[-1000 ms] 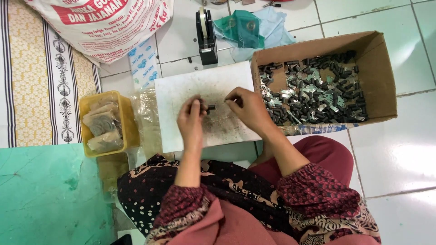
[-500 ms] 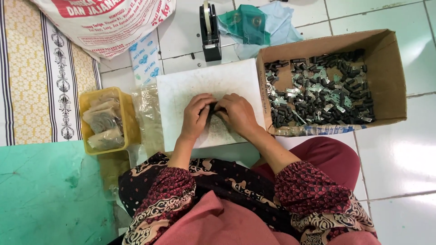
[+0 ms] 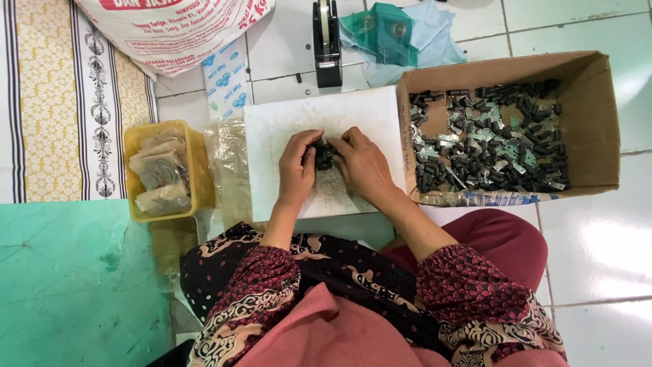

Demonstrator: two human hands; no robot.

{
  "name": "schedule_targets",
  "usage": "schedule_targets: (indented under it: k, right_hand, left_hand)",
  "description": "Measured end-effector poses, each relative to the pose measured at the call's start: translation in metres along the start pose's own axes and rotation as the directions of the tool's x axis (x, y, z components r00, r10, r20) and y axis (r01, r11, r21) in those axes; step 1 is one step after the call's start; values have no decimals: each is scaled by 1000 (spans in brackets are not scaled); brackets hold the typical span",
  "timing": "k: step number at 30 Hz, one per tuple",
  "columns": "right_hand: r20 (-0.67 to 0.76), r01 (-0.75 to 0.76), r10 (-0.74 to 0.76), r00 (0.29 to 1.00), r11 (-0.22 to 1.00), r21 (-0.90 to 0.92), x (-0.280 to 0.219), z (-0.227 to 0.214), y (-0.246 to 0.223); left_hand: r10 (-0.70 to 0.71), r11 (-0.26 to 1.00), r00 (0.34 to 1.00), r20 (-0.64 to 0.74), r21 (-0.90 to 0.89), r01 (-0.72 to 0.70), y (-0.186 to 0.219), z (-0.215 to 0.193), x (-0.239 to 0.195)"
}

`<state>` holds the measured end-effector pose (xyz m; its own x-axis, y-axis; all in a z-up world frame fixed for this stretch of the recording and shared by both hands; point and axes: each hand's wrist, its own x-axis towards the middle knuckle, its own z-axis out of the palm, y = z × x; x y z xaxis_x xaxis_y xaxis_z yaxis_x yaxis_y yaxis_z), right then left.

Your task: Picking small metal components from a bulk box and packing them into individual plastic bags.

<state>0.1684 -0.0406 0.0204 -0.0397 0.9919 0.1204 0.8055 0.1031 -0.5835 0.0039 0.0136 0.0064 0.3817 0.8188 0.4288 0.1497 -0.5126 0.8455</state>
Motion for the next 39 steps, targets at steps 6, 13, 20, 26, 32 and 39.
schedule_targets:
  k: [6,13,20,26,32,39]
  right_hand:
    - [12,-36,35,999,999,16,2,7,7]
    - [30,-51,49,998,996,70,2,-2,2]
    - [110,-34,28,994,998,61,4,-9,5]
    - [155,-13,4,988,998,63,4,-17,0]
    - [123,43,-40,992,999,-18,5,1,7]
    - [108,47,-48,993,999,13,3,3,12]
  left_hand:
    - [-33,998,999,-36,-47,31,3,-2,1]
    - [-85,995,996,-24,-57,83,-14,1,-7]
    - [-95,992,995,-13,-87,94,-5,-1,-3]
    - [-100,974,994,-33,-206,92,-12,-3,-5]
    - [-159,951,987,4,-267,155,-9,1,-13]
    - [-239,946,967,-89,-246,211,10,15,-20]
